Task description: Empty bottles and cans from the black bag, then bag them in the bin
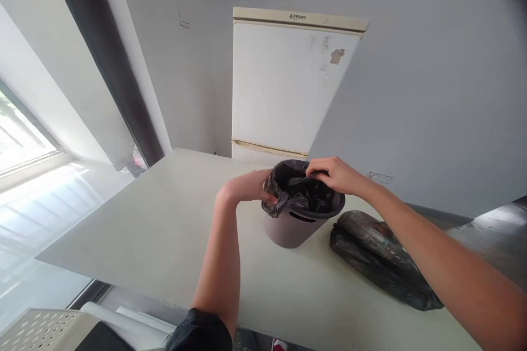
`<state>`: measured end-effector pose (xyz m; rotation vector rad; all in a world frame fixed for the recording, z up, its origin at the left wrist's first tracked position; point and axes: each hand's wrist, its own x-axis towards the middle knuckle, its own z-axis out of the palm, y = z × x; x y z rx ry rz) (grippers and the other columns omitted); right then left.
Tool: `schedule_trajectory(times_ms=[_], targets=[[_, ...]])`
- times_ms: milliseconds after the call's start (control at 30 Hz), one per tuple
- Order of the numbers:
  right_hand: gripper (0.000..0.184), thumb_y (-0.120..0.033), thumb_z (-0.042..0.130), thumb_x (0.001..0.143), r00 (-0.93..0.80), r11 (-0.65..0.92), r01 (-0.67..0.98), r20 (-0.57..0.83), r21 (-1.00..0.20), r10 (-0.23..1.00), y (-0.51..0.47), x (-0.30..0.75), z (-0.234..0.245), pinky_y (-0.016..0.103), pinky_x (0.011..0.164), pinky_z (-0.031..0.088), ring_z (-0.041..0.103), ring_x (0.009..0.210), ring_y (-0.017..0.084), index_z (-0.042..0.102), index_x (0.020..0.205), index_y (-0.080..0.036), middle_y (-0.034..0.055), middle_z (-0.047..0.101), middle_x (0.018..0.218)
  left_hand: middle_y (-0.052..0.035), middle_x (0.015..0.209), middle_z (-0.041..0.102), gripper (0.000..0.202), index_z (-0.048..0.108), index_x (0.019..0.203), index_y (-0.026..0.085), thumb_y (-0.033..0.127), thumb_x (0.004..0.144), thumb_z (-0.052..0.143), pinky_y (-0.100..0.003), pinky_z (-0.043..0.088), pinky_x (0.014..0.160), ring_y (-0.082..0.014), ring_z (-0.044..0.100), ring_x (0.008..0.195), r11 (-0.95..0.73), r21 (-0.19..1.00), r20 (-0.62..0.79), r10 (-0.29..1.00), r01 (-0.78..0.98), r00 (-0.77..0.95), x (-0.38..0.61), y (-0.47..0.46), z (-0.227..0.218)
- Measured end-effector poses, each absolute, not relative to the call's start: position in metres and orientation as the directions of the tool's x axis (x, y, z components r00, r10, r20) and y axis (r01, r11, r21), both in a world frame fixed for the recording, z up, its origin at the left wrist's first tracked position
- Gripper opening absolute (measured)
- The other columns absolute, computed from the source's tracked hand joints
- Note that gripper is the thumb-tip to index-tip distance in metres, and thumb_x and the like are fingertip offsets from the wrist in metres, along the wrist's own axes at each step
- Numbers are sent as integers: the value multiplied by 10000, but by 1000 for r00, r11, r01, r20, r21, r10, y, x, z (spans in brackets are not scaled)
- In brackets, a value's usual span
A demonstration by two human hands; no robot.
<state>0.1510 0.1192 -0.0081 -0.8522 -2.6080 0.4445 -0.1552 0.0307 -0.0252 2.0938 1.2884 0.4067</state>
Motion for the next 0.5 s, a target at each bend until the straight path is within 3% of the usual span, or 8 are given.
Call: schedule_trajectory(times_ms=[100, 167, 267, 333, 500], targets=[[116, -330, 580, 983, -563, 613, 458, 323, -644, 761, 112, 169, -5, 344, 711, 486, 627, 710, 201, 667, 968, -255, 11, 674, 770, -35, 1331, 717, 777, 515, 1502, 317, 310, 786, 817, -407, 576, 980, -333, 687, 1189, -298, 665, -128, 858, 685, 498, -152, 38, -28], [145, -402, 607, 1001, -462, 570, 365, 389, -736, 797, 106, 184, -2, 321, 648, 443, 546, 647, 180, 649, 993, -264, -6, 599, 730, -46, 1289, 731, 756, 539, 1456, 289, 290, 760, 834, -418, 572, 996, -334, 704, 1151, -286, 666, -174, 839, 689, 515, -152, 41, -31], [258, -513, 661, 988, -438, 622, 334, 468, -709, 768, 93, 210, 3, 326, 670, 424, 516, 737, 191, 722, 1060, -273, 31, 586, 862, -58, 1290, 731, 764, 537, 1438, 268, 262, 736, 836, -423, 567, 1008, -334, 709, 1135, -288, 683, -187, 820, 672, 541, -152, 45, -35], [321, -579, 689, 963, -510, 645, 386, 430, -659, 745, 81, 230, 4, 342, 690, 418, 504, 763, 205, 781, 1034, -281, 47, 571, 868, -58, 1290, 728, 805, 511, 1462, 267, 255, 724, 831, -412, 572, 989, -332, 708, 1134, -298, 693, -187, 805, 656, 563, -152, 48, -38], [605, -757, 620, 920, -632, 596, 422, 250, -683, 733, 55, 284, -11, 394, 716, 455, 503, 704, 219, 701, 586, -259, 70, 553, 771, -48, 1244, 733, 799, 482, 1485, 268, 260, 738, 764, -388, 579, 901, -327, 703, 1109, -295, 653, -225, 804, 697, 551, -155, 53, -45]])
